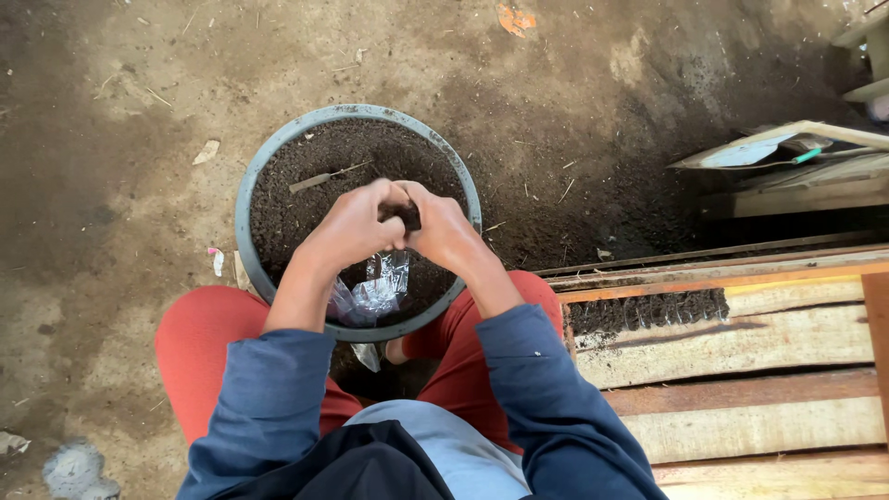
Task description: The person sits on the ground with a bucket of soil on their lap and fills small plastic bags with soil by hand. They repeatedly scoop soil from the bucket, pack it into the bags, and place the filled bags onto a wooden pallet to the right.
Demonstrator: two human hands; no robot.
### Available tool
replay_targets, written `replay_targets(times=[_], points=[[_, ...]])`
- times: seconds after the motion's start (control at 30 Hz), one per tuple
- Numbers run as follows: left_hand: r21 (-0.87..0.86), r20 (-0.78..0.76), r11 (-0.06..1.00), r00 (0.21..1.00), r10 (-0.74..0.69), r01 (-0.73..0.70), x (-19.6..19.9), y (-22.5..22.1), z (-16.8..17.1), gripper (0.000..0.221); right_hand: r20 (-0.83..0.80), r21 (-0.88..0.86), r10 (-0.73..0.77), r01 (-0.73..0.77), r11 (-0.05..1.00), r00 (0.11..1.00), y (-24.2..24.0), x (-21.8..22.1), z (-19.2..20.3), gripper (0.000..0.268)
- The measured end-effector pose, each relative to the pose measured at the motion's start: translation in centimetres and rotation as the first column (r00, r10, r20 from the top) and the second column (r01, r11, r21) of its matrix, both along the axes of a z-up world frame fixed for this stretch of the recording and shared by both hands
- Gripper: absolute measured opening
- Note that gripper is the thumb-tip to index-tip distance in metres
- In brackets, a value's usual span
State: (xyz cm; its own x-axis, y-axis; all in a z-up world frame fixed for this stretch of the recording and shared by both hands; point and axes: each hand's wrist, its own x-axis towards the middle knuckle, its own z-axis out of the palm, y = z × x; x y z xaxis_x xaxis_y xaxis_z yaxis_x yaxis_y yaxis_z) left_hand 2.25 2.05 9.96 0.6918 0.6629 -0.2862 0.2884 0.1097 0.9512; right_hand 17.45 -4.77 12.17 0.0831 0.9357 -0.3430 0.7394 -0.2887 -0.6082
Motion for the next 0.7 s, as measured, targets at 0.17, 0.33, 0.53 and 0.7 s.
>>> replay_targets(times=[0.17, 0.33, 0.53, 0.7], points=[[0.102, -0.154, 0.994, 0.988, -0.009, 0.025, -2.3, 0.3, 1.1, 0.051, -0.075, -0.028, -0.031, 0.029, 0.999, 0.997, -0.3, 0.2, 2.8, 0.056], [-0.014, -0.153, 1.000, 0.988, -0.023, 0.021, -0.8, -0.6, -3.5, 0.028, -0.051, -0.041, -0.024, 0.022, 0.999, 0.998, -0.4, 0.4, 2.2, 0.044], [0.008, -0.208, 0.982, 0.961, -0.183, 0.189, 2.8, -2.5, 0.5, 0.042, -0.051, 0.189, -0.048, 0.057, 0.980, 0.998, -5.4, 5.7, 3.5, 0.034], [0.543, -0.084, 0.793, 0.957, -0.277, 0.277, 11.9, -6.3, 0.3, 0.031, 0.327, 0.474, -0.271, 0.091, 0.876, 0.905, -15.8, 16.0, 10.0, 0.038]])
